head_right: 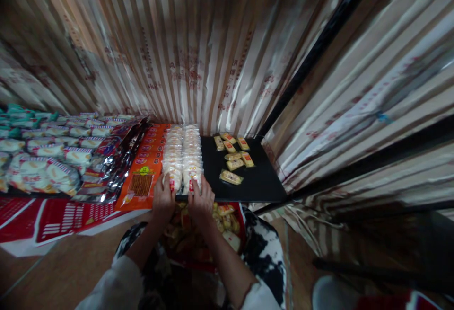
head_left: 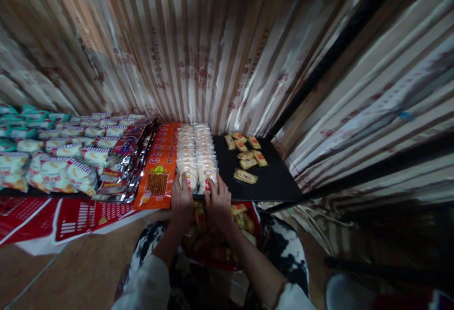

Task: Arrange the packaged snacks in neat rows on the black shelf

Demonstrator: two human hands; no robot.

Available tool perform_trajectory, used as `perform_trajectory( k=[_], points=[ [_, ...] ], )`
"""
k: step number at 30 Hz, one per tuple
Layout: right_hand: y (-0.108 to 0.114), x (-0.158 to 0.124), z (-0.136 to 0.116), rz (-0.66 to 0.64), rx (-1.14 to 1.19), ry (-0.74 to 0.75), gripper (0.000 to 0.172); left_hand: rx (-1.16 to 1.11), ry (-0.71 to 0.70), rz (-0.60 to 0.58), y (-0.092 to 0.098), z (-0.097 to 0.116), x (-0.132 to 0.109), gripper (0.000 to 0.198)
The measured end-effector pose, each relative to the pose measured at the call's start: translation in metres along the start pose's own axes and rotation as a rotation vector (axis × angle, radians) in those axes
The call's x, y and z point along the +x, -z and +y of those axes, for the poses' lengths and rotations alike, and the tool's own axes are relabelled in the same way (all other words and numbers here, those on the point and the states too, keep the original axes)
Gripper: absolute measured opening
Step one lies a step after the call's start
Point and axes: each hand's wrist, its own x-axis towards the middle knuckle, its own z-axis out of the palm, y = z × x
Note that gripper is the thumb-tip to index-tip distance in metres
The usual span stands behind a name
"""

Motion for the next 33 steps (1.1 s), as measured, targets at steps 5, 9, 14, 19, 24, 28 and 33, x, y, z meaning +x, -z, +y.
perform_trajectory(
  k=[5,9,14,19,24,28,33],
  points=[
    [0.001,0.003,-0.004,0.009,-0.023,-0.022,0.040,-0.019,-0.021,0.016,-0.002,-0.001,0.003,0.046],
    [-0.003,0.003,-0.004,0.016,-0.028,-0.037,0.040,-0.047,-0.019,0.035,-0.004,-0.001,0.003,0.048],
    [-0.007,0.000,-0.002,0.020,-0.004,-0.008,0.041,-0.065,-0.013,0.039,-0.005,-0.002,-0.001,0.046],
    [0.000,-0.008,0.011,0.063,0.149,0.061,0.045,-0.039,-0.046,0.009,0.000,-0.002,-0.007,0.051],
    [0.013,-0.040,0.043,0.024,0.266,0.019,0.037,-0.064,-0.096,0.043,0.012,0.004,-0.019,0.041],
    [0.031,-0.073,0.077,-0.117,0.195,-0.131,0.028,-0.132,-0.207,-0.043,0.013,0.013,-0.046,0.031],
    [0.058,-0.096,0.102,-0.579,-0.041,-0.248,0.026,-0.260,-0.266,-0.365,-0.002,0.027,-0.096,0.030]
  ],
)
